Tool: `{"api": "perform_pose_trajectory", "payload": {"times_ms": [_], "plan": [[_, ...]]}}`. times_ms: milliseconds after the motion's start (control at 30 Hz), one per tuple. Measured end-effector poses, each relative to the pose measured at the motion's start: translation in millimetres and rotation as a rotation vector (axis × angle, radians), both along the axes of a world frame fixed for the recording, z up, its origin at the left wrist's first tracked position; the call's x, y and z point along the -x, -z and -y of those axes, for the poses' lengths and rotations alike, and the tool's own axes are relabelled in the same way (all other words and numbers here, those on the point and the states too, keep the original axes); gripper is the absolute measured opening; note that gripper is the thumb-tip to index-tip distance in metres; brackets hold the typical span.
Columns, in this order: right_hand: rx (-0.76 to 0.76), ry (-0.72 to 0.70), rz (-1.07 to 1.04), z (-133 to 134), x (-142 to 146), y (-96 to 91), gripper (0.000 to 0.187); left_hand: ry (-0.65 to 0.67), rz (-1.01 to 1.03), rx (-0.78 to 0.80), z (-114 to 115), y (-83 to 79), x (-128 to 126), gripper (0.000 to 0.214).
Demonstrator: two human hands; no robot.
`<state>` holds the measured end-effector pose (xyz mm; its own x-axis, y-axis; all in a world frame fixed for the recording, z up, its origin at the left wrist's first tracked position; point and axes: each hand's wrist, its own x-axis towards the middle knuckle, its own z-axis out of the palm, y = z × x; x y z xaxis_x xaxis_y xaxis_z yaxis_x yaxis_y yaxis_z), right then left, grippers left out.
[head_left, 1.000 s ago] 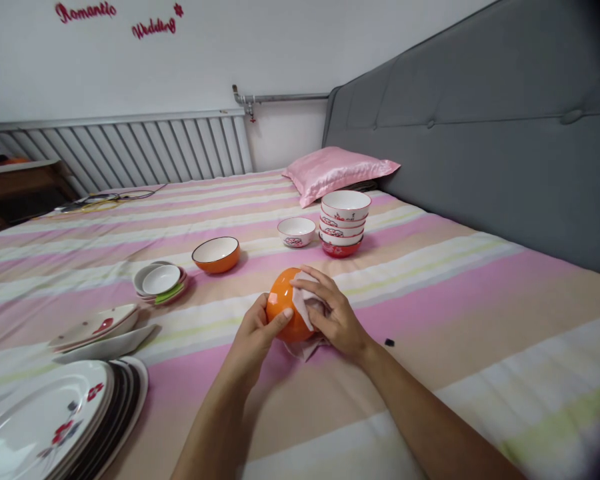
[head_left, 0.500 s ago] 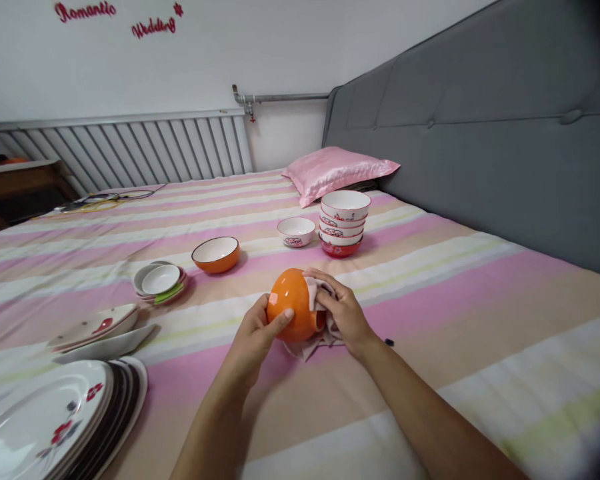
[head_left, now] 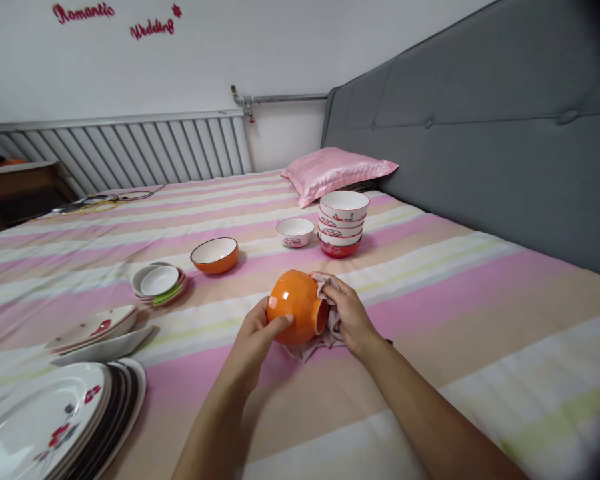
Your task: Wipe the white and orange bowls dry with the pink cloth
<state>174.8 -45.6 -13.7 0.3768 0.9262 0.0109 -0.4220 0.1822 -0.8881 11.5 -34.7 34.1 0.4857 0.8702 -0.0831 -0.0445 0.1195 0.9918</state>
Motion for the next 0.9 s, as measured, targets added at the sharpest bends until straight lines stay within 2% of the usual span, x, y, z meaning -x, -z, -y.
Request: {"api": "perform_pose_trajectory", "payload": {"times_ms": [167,433,900], "plan": [[0.017,0.030,-0.001,2,3,-4.2,0.030,-0.102,-0.013,0.046,-3,5.1,0,0.010],[0.038,0.052,-0.004,3,5,-8.6,0.029,-0.073,0.003,0.017,-9,14.1,2,0.015],[0.023,0.048,0.016,2,5,-6.1,0.031,-0.050,0.005,0.018,-10,11.8,4,0.017]]}}
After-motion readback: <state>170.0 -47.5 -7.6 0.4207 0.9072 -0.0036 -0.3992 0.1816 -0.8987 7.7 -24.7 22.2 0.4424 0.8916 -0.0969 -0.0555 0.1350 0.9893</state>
